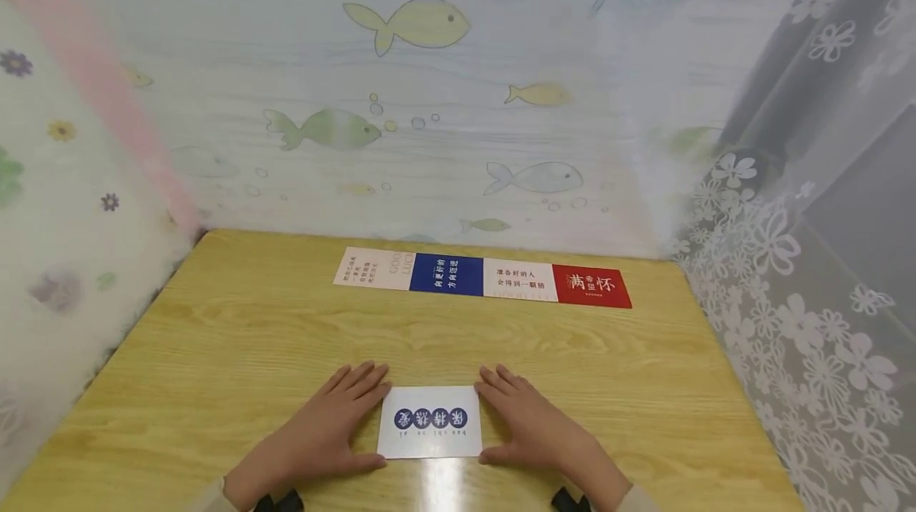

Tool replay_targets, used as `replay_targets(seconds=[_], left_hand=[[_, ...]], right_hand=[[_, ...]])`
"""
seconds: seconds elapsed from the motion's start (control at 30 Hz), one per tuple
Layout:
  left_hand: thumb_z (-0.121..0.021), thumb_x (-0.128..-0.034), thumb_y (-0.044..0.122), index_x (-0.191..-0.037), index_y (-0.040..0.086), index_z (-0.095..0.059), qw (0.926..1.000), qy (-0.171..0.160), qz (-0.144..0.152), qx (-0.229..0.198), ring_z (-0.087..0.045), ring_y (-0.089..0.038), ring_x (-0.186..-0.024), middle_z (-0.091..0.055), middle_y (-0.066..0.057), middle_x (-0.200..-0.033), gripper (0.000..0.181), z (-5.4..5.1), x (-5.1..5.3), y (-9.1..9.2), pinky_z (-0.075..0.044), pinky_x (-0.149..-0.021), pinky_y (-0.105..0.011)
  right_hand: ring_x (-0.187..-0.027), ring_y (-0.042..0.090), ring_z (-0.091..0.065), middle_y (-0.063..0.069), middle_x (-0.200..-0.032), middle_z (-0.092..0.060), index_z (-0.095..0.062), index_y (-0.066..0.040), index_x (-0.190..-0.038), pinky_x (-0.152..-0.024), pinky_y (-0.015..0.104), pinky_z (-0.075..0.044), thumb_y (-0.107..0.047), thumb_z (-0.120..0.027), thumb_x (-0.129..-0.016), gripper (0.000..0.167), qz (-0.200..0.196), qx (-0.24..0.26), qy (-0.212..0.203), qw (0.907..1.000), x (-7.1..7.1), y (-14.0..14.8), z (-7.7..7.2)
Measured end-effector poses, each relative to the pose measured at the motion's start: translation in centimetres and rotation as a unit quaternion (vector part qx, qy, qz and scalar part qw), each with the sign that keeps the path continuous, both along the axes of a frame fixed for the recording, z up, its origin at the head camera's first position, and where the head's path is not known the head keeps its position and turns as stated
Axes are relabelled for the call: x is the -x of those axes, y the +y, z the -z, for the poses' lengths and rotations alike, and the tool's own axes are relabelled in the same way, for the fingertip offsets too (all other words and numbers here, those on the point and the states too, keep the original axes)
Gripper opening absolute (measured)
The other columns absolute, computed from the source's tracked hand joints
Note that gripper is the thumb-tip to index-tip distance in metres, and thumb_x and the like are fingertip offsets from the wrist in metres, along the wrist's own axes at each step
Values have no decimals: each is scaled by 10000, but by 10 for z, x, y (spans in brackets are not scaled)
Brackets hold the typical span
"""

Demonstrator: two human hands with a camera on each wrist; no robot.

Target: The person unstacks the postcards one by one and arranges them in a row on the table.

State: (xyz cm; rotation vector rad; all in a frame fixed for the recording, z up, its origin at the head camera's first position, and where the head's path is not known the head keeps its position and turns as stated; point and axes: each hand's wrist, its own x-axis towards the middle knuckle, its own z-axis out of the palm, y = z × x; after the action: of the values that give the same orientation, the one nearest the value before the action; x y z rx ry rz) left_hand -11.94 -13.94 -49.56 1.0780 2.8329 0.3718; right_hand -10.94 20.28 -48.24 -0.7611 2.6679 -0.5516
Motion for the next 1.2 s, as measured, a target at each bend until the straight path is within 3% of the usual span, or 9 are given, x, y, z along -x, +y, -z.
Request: replay_targets(seconds=[0.17, 0.3, 0.57, 0.7, 0.87, 1.2], left_hand=[[-748, -752, 676, -1453, 43, -539, 9999, -1, -116, -106, -307, -381, -1511, -397, -158, -1606, 967, 2, 6, -1, -227, -1233, -599], [-771, -727, 670, -1402, 70, -574, 9996, 52, -168, -227, -297, -373, -1517, -399, -156, -1605, 925, 2, 9, -2, -214, -1240, -590], [-827, -652, 668, -1298, 72, -580, 9983, -246, -227, -476, -302, -399, -1509, -393, -193, -1598, 913, -1, 13, -2, -214, -1241, -588], [-843, -619, 675, -1265, 88, -581, 9976, -310, -277, -547, -303, -409, -1506, -375, -202, -1605, 911, -1, 13, -3, -230, -1234, -592], [-841, -590, 692, -1266, 102, -576, 9974, -154, -370, -601, -269, -391, -1524, -335, -188, -1630, 936, 1, 12, -3, -221, -1243, -570], [-828, -559, 737, -1262, 147, -576, 9959, 158, -437, -770, -247, -332, -1544, -316, -134, -1652, 951, -1, 12, -2, -217, -1254, -527]], right_hand=[[-1525, 370, -282, 81, -1631, -377, -501, -168, -1497, -1189, 575, -336, -531, -800, -820, 824, 2, 65, -31, 10000, -1, -3, -3], [-1512, 393, -301, 114, -1619, -390, -486, -109, -1506, -1190, 593, -325, -560, -802, -801, 894, -99, -4, 181, 9998, -2, -8, -4], [-1533, 385, -251, 112, -1643, -346, -424, -114, -1554, -1232, 625, -204, -657, -756, -785, 998, -258, -532, 599, 9965, -3, -13, 0], [-1548, 363, -221, 96, -1658, -318, -411, -134, -1566, -1250, 599, -171, -699, -729, -781, 1018, -269, -733, 617, 9950, -3, -15, 1], [-1555, 348, -208, 87, -1662, -313, -413, -113, -1561, -1258, 577, -169, -724, -705, -785, 1030, -295, -822, 648, 9941, -2, -17, 2], [-1534, 381, -253, 126, -1630, -367, -533, -85, -1436, -1255, 569, -184, -650, -786, -725, 943, -239, -711, 1411, 9871, 0, -22, 3]])
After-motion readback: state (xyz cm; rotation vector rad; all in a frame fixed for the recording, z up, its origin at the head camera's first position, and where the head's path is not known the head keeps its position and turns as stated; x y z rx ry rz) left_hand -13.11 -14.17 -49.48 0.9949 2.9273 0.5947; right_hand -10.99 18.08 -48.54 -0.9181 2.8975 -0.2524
